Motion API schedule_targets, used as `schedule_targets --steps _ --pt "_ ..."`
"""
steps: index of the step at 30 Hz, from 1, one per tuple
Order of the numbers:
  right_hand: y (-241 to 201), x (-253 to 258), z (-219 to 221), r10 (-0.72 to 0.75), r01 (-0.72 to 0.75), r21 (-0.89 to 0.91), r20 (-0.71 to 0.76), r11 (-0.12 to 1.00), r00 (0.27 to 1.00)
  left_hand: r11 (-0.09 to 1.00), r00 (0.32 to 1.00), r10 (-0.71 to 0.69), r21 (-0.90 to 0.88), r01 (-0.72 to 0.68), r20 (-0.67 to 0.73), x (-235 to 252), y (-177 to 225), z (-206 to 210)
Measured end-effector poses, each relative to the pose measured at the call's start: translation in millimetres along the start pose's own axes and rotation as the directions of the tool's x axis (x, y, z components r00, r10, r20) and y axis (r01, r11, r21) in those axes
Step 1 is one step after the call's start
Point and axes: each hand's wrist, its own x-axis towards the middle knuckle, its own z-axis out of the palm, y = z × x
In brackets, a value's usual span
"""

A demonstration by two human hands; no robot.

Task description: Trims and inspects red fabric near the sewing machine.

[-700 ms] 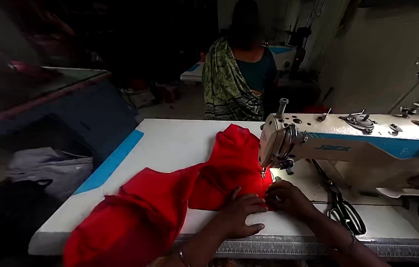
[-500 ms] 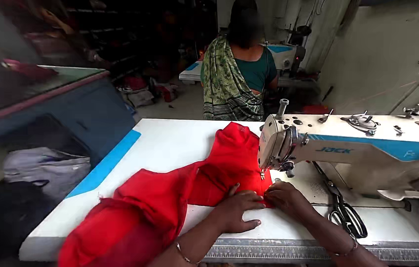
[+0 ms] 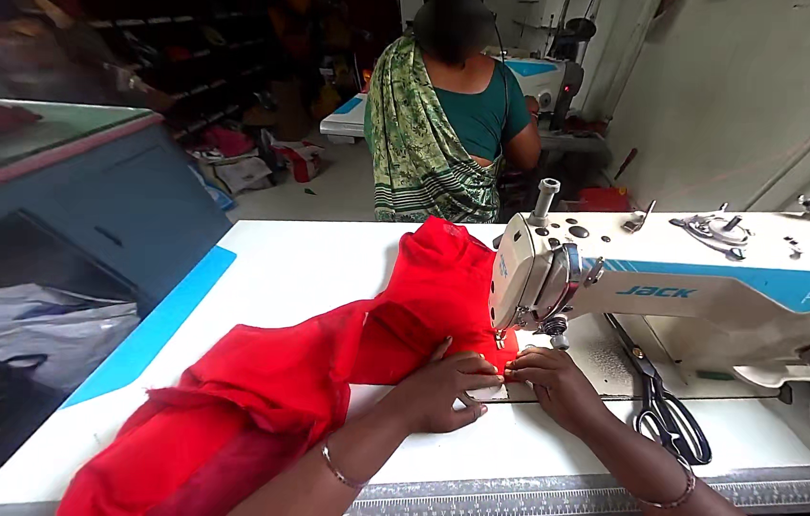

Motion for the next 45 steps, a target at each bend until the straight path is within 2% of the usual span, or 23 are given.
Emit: schedule_targets --steps 9,17,23,24,25,27,29,31,33,37,41,45 --pt "-4 3 -1 0.147 -0.144 -0.091 0.037 0.985 0.988 0.993 0.993 0.018 -0.110 -0.031 -0.116 12 -21 -7" --pt "-7 7 -3 0.239 -0.223 -0.147 0.098 0.964 0.966 0.993 0.992 -0.028 -0.121 0.013 -0.125 20 -27 -8" --pt "-26 -1 -35 0.403 -0.332 -0.257 0.308 0.907 0.862 0.996 0.996 -0.054 -0.073 0.049 -0.077 24 -22 -12" --pt "-30 -8 -45 0.412 -0.339 -0.270 0.284 0.901 0.866 0.996 0.996 -0.050 -0.071 0.045 -0.079 24 -21 -12" --pt "-30 -19 -56 0.389 -0.329 -0.283 0.193 0.901 0.901 0.996 0.996 -0.048 -0.078 0.041 -0.080 24 -20 -12" --pt "-20 -46 -81 0.330 -0.335 -0.342 -0.074 0.878 0.941 0.993 0.996 -0.048 -0.108 0.040 -0.077 25 -23 -12" --pt "-3 -75 -112 0.287 -0.401 -0.429 -0.308 0.809 0.907 0.988 0.996 -0.078 -0.139 0.070 -0.047 27 -23 -15" --pt "15 -107 -139 0.312 -0.498 -0.465 -0.421 0.732 0.852 0.987 0.995 -0.092 -0.138 0.087 -0.033 28 -23 -16" --pt "37 -138 -152 0.298 -0.519 -0.498 -0.457 0.695 0.838 0.990 0.996 -0.079 -0.120 0.075 -0.030 29 -26 -16" --pt "62 -180 -142 0.297 -0.469 -0.503 -0.387 0.726 0.873 0.994 0.998 -0.063 -0.094 0.061 -0.014 31 -30 -16" --pt "58 -175 -124 0.267 -0.534 -0.445 -0.532 0.719 0.803 0.987 0.996 -0.060 -0.151 0.050 -0.063 31 -33 -17" --pt "64 -161 -124 0.266 -0.478 -0.429 -0.466 0.767 0.844 0.979 0.994 -0.072 -0.198 0.054 -0.085 32 -40 -16"
